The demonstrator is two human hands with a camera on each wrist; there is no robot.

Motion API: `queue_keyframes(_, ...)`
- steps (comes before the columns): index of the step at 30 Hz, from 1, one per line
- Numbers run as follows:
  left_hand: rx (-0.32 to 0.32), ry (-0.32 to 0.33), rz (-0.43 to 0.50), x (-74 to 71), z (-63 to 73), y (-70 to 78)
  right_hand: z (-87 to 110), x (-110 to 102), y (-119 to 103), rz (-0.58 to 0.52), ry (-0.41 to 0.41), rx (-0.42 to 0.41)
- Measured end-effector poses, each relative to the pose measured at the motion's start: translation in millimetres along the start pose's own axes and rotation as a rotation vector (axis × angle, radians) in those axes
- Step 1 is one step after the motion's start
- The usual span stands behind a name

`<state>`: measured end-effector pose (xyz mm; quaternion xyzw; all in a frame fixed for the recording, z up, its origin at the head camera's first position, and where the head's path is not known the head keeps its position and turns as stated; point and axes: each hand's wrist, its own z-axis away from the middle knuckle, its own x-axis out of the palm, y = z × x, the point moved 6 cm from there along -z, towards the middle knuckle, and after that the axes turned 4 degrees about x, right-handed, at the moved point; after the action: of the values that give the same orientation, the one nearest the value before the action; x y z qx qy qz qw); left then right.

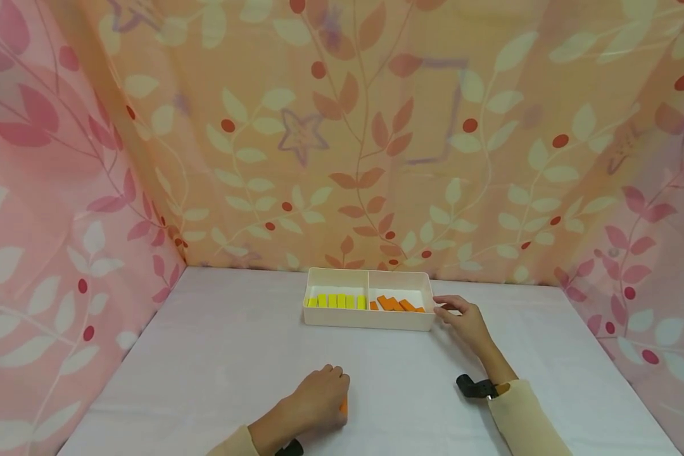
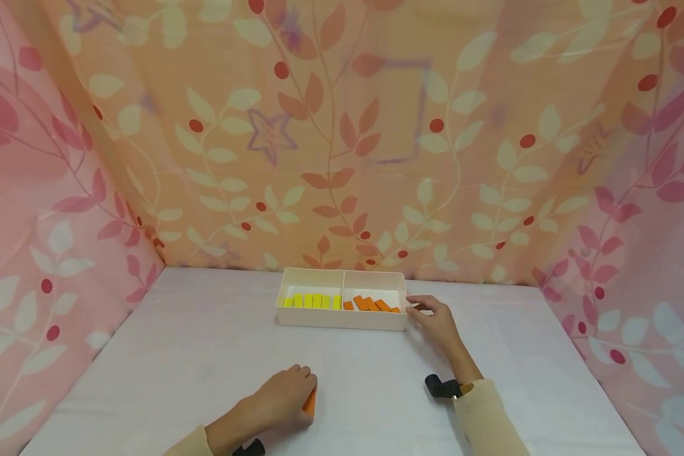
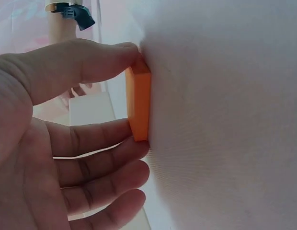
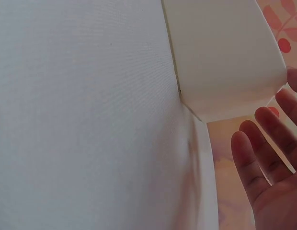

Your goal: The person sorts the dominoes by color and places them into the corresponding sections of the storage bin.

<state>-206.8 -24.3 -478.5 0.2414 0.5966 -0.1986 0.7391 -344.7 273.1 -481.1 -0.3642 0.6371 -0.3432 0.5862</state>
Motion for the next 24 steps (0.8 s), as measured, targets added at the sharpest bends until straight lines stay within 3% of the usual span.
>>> queue_keyframes(5, 0.016, 0.031, -0.004, -2.5, 1.9, 1.5, -0.1, 1.2, -0.5, -0.038, 0.005, 0.009)
queue_keyframes(16, 0.003, 0.032, -0.095, -1.0, -1.2, 0.0, 2.0, 4.0, 3.3, -0.082, 0.006, 0.029)
queue_keyframes(24, -0.034, 0.013, -0.039, 1.0, -3.8, -4.9, 0.1, 5.8, 8.4, -0.092, 0.009, 0.045)
